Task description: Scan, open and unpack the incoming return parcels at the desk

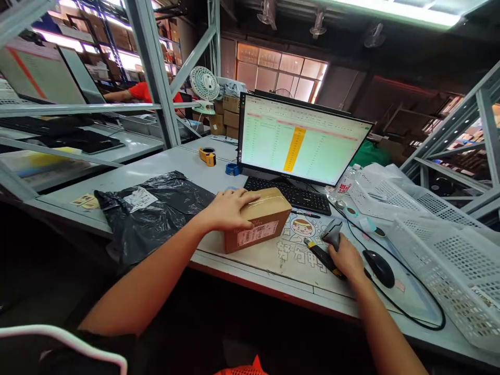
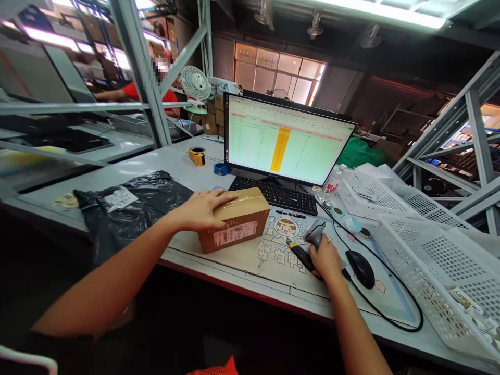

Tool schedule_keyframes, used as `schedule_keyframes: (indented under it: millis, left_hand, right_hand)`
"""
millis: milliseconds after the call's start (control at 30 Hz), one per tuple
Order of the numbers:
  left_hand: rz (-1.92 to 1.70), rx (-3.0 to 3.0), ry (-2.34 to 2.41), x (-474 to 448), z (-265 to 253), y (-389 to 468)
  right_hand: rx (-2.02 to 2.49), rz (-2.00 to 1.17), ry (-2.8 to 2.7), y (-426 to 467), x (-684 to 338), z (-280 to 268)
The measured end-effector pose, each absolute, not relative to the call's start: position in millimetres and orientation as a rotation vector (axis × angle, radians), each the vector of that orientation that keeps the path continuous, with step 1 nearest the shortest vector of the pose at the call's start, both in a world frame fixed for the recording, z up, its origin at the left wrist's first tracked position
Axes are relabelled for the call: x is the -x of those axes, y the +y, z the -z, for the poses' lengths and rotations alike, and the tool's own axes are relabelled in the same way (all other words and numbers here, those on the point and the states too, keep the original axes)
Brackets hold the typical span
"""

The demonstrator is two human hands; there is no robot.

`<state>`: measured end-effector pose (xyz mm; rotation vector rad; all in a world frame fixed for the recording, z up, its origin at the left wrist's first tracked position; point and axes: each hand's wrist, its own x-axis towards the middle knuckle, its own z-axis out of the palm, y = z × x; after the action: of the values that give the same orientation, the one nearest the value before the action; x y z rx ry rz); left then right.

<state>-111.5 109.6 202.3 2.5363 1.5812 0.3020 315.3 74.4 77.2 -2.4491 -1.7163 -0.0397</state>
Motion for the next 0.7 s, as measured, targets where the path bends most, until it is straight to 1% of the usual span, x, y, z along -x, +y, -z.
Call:
schedule_keyframes:
  millis: [133,233,300,433,500,600,700]
  left_hand:
    - [-0.327,-2.524,1.546,108.6,-192.9,119.9]
    - [-0.360,-2.516,1.537,111.9,-190.9,118.9]
    - [-0.346,-2.510,1.539,112.2,-191.5,117.7]
    - [-0.352,-2.530,1.549,110.1,-190.8,118.6]
    - [-0.364,-2.520,1.556,109.6,-189.4,119.5]
    - [-0.368,-2.509,1.558,109.6,-188.4,119.7]
    - [-0.358,-2.518,1.566,109.1,-189.3,119.3]
  right_hand:
    - [2.507,0.107,-1.667,81.4,-302.1,-83.3]
    - [2.475,0.048,-1.724,70.9,-297.9,-97.9]
    - [2.299,-0.013,-1.900,51.0,-291.3,-109.9]
    - [1.734,-0.251,-2.336,-5.3,-255.9,-132.9]
    - [1.610,-0.286,-2.475,-27.5,-231.0,-140.3]
    - [1.632,-0.183,-2.610,-40.9,-198.5,-143.6]
    - [1.689,-0.147,-2.680,-37.8,-179.6,-142.6]
